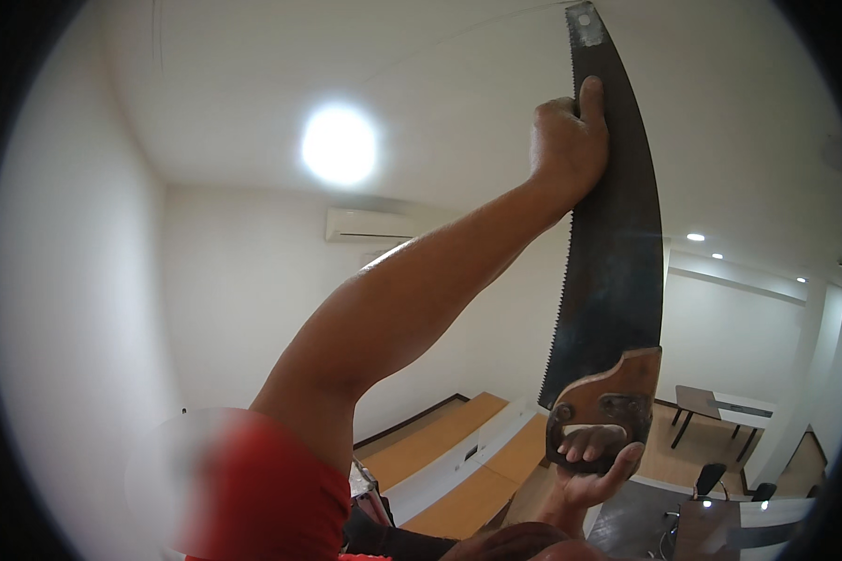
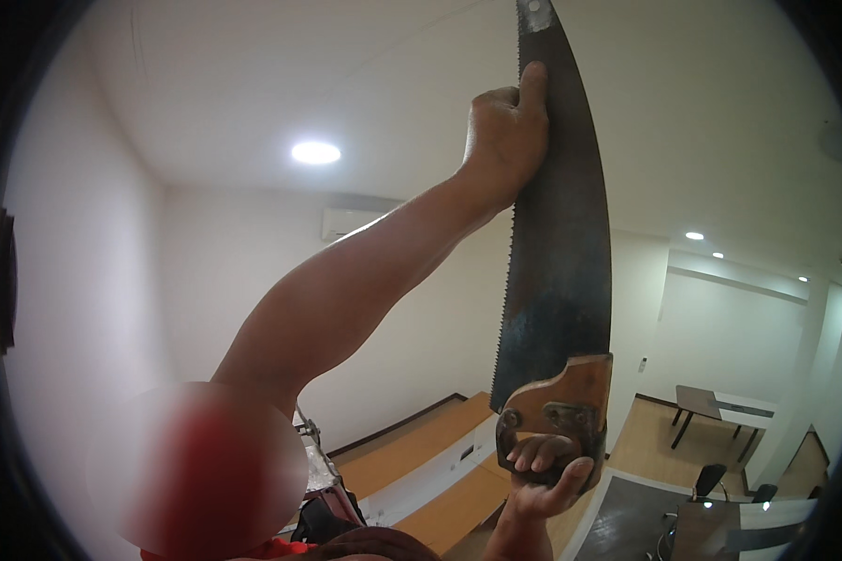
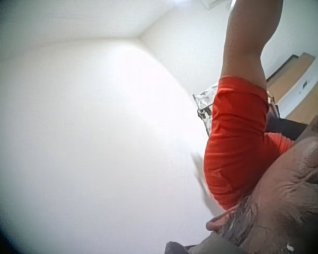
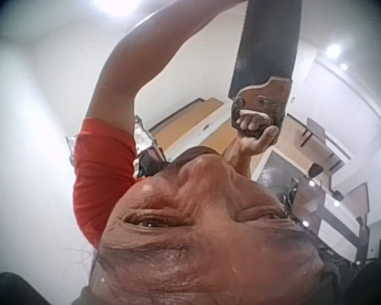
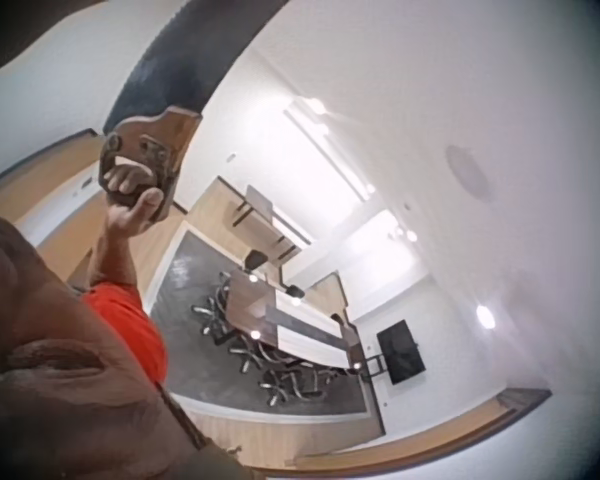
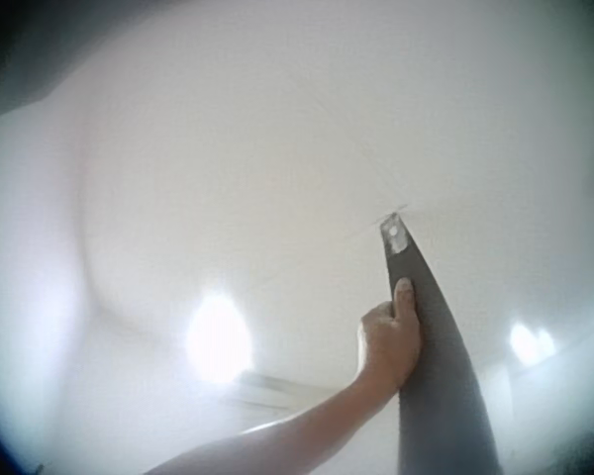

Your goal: The person uses a hand saw to cut a long piece of wood placed on a workbench. They hold the saw with both hands and make repeated back-and-forth strokes along the wood's length while standing on a ladder.

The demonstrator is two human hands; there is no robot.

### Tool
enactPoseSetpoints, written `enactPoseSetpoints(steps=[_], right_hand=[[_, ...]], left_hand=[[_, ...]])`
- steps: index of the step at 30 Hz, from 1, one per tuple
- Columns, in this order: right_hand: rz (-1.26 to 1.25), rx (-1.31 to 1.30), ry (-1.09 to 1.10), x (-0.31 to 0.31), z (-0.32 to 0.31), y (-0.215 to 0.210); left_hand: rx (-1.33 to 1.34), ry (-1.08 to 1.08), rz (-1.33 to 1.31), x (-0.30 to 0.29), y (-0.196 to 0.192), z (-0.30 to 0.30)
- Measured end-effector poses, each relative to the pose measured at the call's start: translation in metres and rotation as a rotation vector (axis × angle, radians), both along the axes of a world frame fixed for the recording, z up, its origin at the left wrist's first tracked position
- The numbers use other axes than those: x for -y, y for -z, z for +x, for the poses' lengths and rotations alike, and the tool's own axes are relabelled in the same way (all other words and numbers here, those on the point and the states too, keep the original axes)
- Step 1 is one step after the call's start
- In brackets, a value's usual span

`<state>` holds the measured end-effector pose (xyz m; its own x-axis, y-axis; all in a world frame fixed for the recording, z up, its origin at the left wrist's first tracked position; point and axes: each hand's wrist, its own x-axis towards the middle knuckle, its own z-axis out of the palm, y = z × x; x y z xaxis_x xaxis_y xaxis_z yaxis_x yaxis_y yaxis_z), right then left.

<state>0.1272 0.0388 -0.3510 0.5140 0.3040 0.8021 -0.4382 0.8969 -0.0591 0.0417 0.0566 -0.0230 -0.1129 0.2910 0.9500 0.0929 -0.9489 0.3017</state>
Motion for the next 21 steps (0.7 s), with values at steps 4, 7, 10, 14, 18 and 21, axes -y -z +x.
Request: enactPoseSetpoints(steps=[4, 7, 10, 14, 18, 21], right_hand=[[-0.053, -0.052, 0.019, 0.000, 0.003, 0.002], [-0.051, -0.056, -0.056, 0.003, 0.004, 0.003], [-0.053, -0.094, -0.111, 0.004, 0.007, -0.005], [-0.098, -0.113, -0.081, 0.020, 0.006, -0.015], [-0.002, 0.023, -0.053, 0.019, 0.013, -0.019], [-0.075, -0.071, -0.099, 0.020, 0.012, -0.011]], left_hand=[[-0.013, 0.001, 0.000, 0.001, 0.002, -0.002], [-0.001, 0.025, -0.013, 0.001, 0.001, -0.002], [0.026, -0.016, 0.023, 0.002, -0.006, 0.000], [0.032, -0.024, -0.025, 0.007, -0.010, -0.001], [0.093, 0.103, -0.064, 0.009, -0.013, -0.003], [0.049, 0.211, -0.139, 0.010, -0.014, -0.005]])
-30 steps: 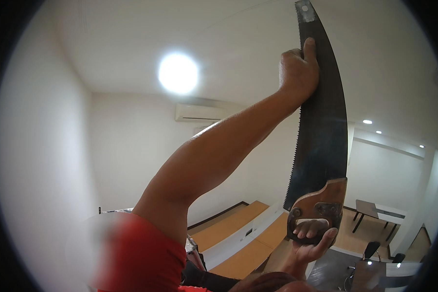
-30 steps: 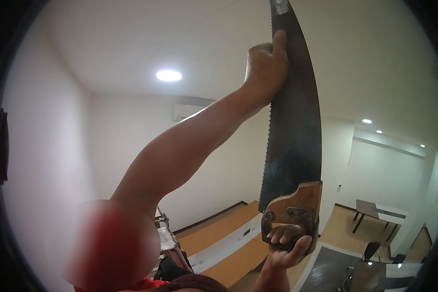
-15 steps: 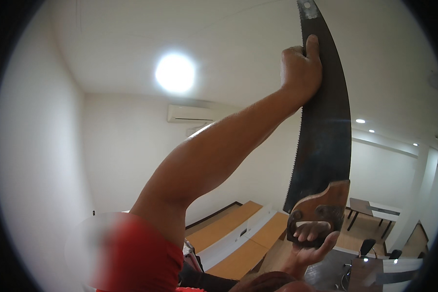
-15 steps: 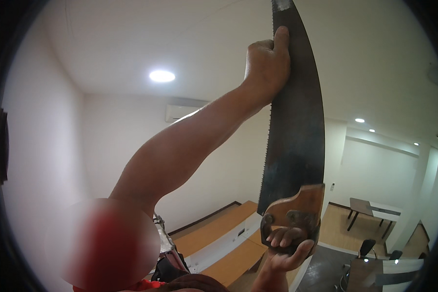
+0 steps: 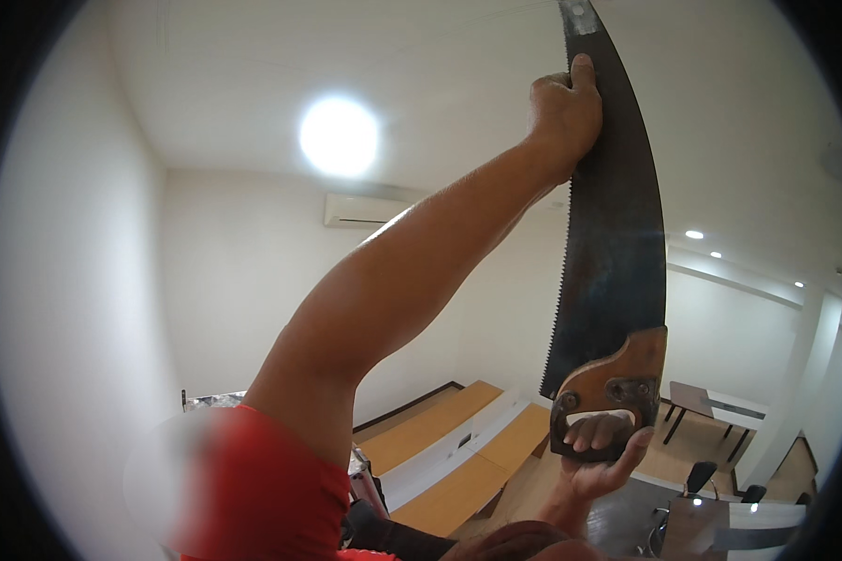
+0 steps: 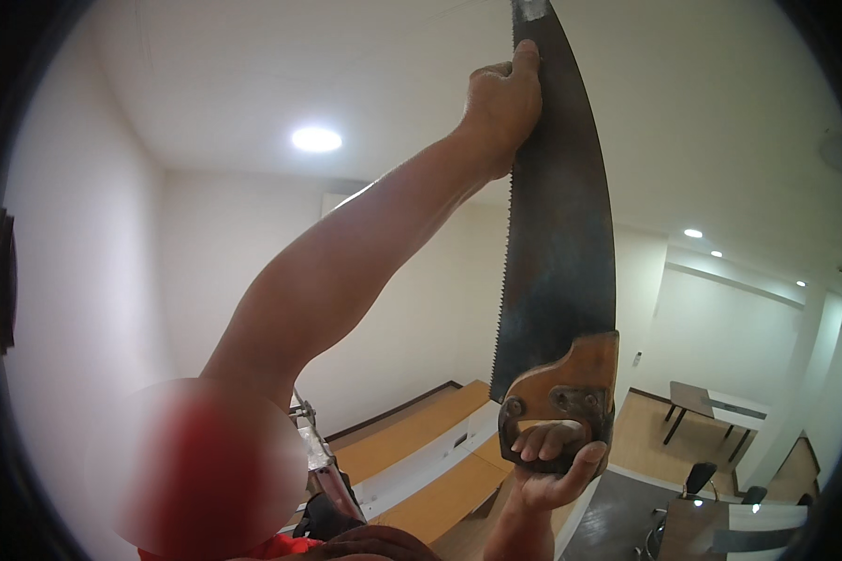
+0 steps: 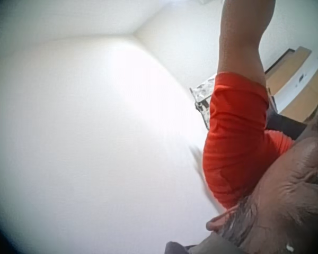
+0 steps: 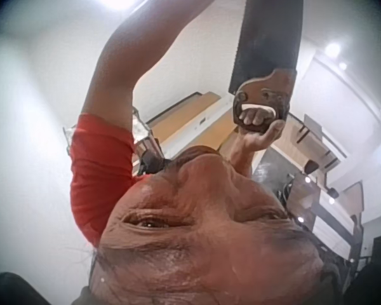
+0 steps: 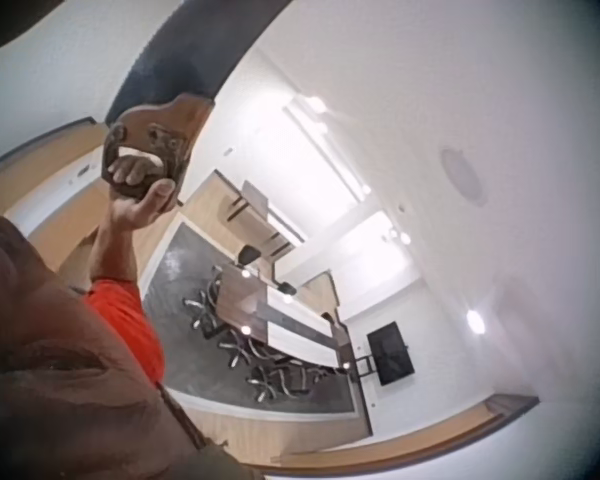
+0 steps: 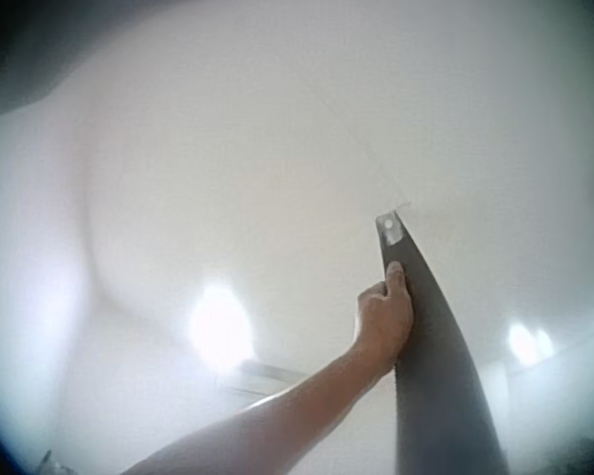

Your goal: The person uses a hand saw to cut a long piece of wood placed on a workbench. They hold the saw with both hands and make repeated back-and-forth strokes along the wood's length while standing on a ladder.

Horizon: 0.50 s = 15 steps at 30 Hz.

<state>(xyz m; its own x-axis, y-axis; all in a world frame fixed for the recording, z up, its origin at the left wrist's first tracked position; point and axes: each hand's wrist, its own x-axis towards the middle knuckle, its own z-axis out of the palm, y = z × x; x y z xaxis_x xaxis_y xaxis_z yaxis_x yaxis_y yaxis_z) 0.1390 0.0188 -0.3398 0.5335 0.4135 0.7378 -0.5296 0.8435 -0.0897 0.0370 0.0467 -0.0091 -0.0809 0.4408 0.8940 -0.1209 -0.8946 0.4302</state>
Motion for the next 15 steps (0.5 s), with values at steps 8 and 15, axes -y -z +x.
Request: enactPoseSetpoints(steps=[8, 15], right_hand=[[0.046, 0.075, -0.005, -0.005, 0.007, 0.008], [0.149, 0.217, 0.009, -0.008, 0.008, -0.012]], left_hand=[[-0.055, -0.003, 0.004, 0.003, -0.008, 0.001], [0.077, 0.034, 0.132, -0.002, -0.011, 0.005]])
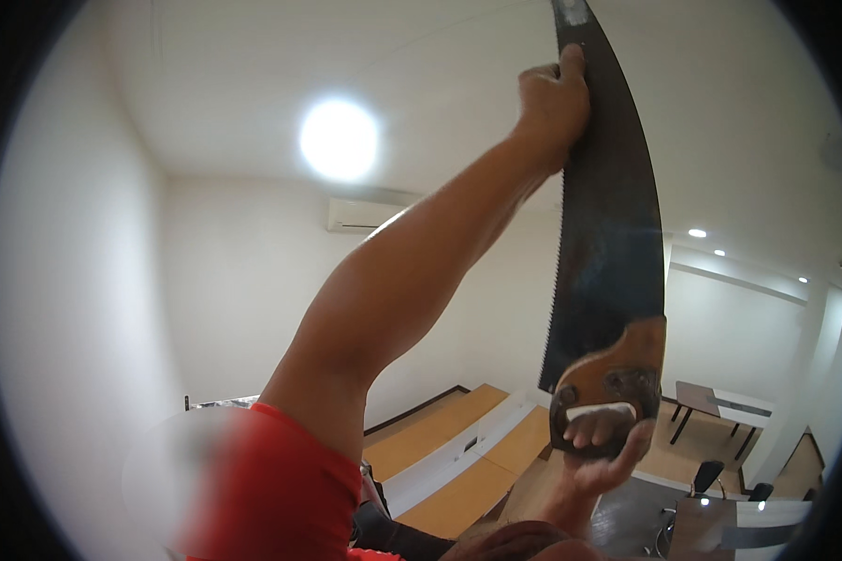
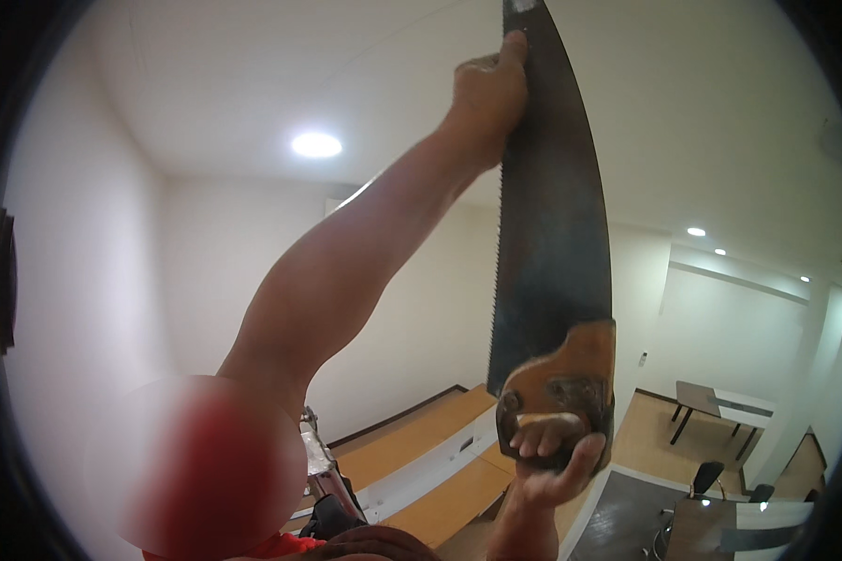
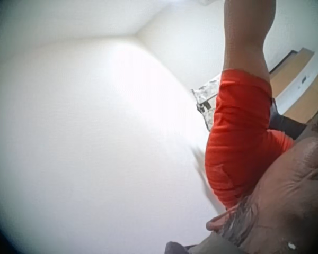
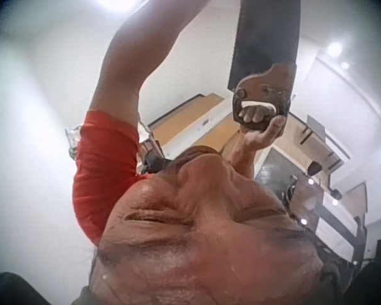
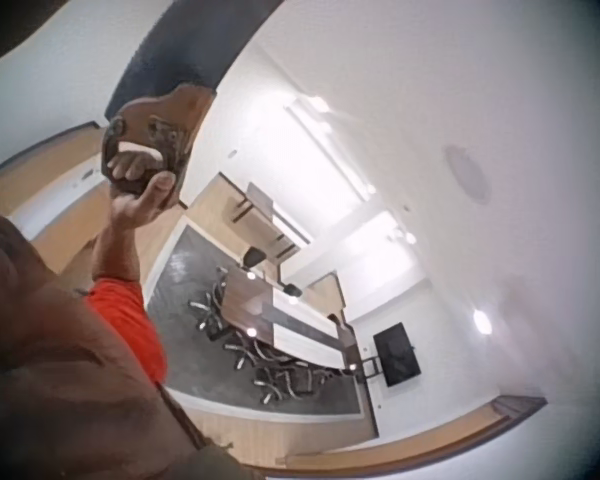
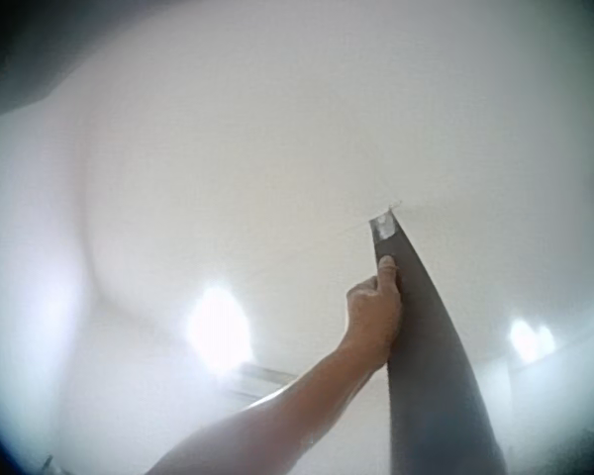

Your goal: The person uses a hand saw to cut a long piece of wood placed on a workbench. They hold the saw with both hands and make repeated back-and-forth strokes along the wood's length while standing on a ladder.

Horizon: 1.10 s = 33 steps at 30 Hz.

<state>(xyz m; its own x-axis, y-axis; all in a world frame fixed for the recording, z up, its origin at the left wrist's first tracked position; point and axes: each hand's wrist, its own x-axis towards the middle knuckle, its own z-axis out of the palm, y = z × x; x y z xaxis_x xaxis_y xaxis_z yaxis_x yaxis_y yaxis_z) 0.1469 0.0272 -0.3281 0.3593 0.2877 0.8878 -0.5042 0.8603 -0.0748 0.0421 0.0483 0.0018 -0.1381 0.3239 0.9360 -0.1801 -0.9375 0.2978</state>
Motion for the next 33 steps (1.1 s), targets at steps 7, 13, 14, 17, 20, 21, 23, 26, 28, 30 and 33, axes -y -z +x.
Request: enactPoseSetpoints(steps=[7, 13, 14, 17, 20, 21, 23, 26, 28, 30, 33], right_hand=[[-0.145, -0.118, -0.015, 0.021, -0.003, 0.000], [-0.120, -0.145, -0.055, 0.024, -0.007, 0.001], [-0.130, -0.150, -0.044, 0.023, -0.007, 0.001], [-0.147, -0.140, -0.014, 0.024, 0.003, 0.006], [-0.168, -0.183, 0.002, 0.039, 0.013, -0.009], [-0.167, -0.152, -0.011, 0.031, 0.019, -0.007], [-0.207, -0.197, -0.047, 0.031, 0.025, 0.001], [-0.140, -0.104, 0.073, 0.048, 0.033, -0.006], [-0.202, -0.196, 0.024, 0.041, 0.035, -0.015], [-0.205, -0.237, 0.015, 0.044, 0.038, -0.015], [-0.142, -0.237, 0.043, 0.048, 0.040, -0.012]], left_hand=[[-0.031, -0.046, -0.116, 0.017, -0.004, -0.005], [-0.123, -0.046, -0.108, 0.020, -0.010, -0.005], [-0.107, -0.040, -0.074, 0.018, -0.009, -0.006], [-0.069, -0.043, -0.018, 0.007, -0.009, -0.005], [-0.041, -0.064, -0.064, 0.004, -0.011, 0.003], [-0.045, -0.069, -0.070, 0.009, -0.008, 0.003], [-0.021, -0.052, -0.062, 0.014, -0.002, 0.009], [0.071, -0.029, -0.028, 0.011, -0.003, 0.019], [0.139, -0.115, -0.026, -0.005, -0.013, 0.026], [0.054, -0.065, 0.014, -0.013, -0.008, 0.024], [0.013, 0.010, -0.168, 0.003, -0.004, 0.018]])
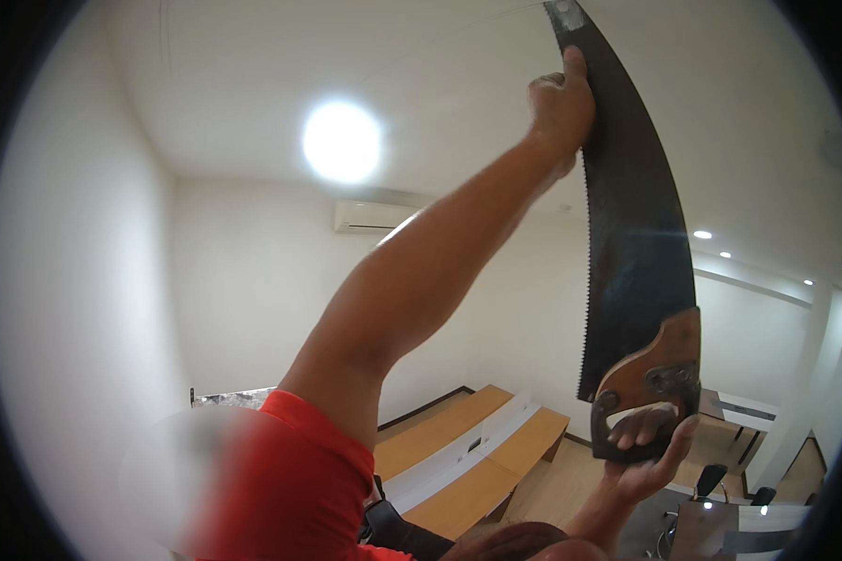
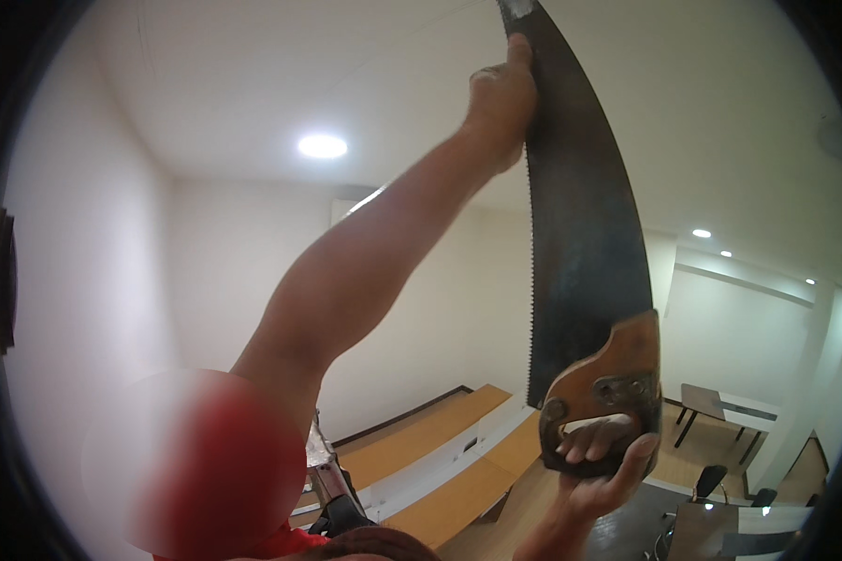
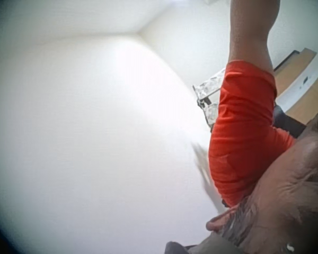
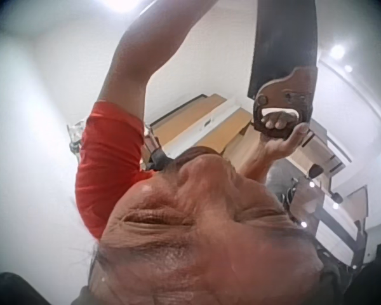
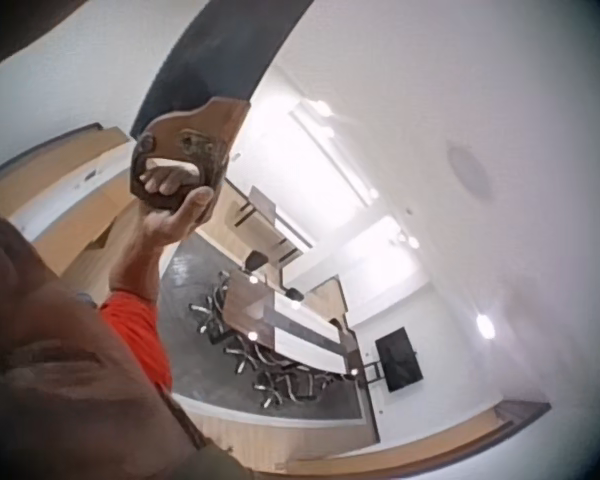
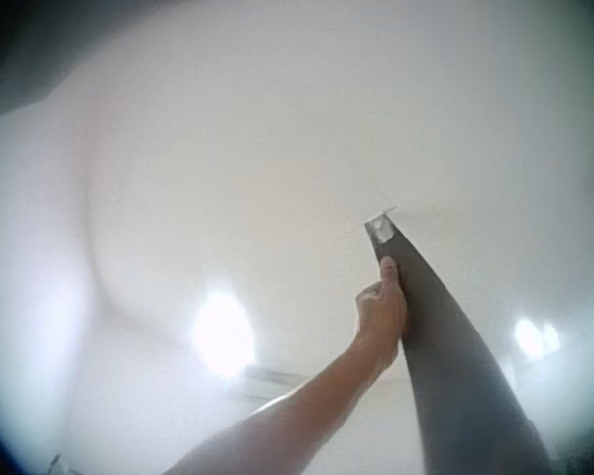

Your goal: The person uses a hand saw to cut a long piece of wood placed on a workbench. They hold the saw with both hands and make repeated back-and-forth strokes along the wood's length while standing on a ladder.

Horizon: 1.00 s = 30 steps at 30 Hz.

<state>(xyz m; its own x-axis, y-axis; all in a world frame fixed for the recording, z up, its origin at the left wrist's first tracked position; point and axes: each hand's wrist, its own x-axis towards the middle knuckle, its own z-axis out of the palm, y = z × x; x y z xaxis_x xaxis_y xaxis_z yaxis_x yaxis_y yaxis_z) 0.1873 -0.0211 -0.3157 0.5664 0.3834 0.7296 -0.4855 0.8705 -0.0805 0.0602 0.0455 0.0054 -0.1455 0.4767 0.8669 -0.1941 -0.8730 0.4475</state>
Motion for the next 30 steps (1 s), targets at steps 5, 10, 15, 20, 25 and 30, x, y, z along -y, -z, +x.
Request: enactPoseSetpoints(steps=[5, 10, 15, 20, 25, 30], right_hand=[[-0.090, -0.043, -0.015, -0.002, 0.084, -0.016], [0.066, 0.141, 0.004, 0.004, 0.097, -0.012], [-0.011, 0.025, -0.028, 0.002, 0.029, -0.018], [-0.067, -0.073, 0.063, -0.006, 0.043, -0.022], [-0.050, -0.013, 0.003, -0.007, 0.073, -0.017], [-0.075, -0.020, 0.122, -0.013, 0.068, -0.018]], left_hand=[[-0.454, -0.121, -0.050, -0.014, 0.051, -0.082], [-1.251, -0.991, -0.209, -0.100, 0.178, -0.188], [-1.493, -0.966, -1.011, -0.062, 0.306, -0.294], [-1.424, -0.922, -1.172, -0.046, 0.350, -0.299], [-1.181, -1.157, -0.990, -0.034, 0.373, -0.324], [-1.089, -1.317, -1.027, -0.031, 0.378, -0.349]])
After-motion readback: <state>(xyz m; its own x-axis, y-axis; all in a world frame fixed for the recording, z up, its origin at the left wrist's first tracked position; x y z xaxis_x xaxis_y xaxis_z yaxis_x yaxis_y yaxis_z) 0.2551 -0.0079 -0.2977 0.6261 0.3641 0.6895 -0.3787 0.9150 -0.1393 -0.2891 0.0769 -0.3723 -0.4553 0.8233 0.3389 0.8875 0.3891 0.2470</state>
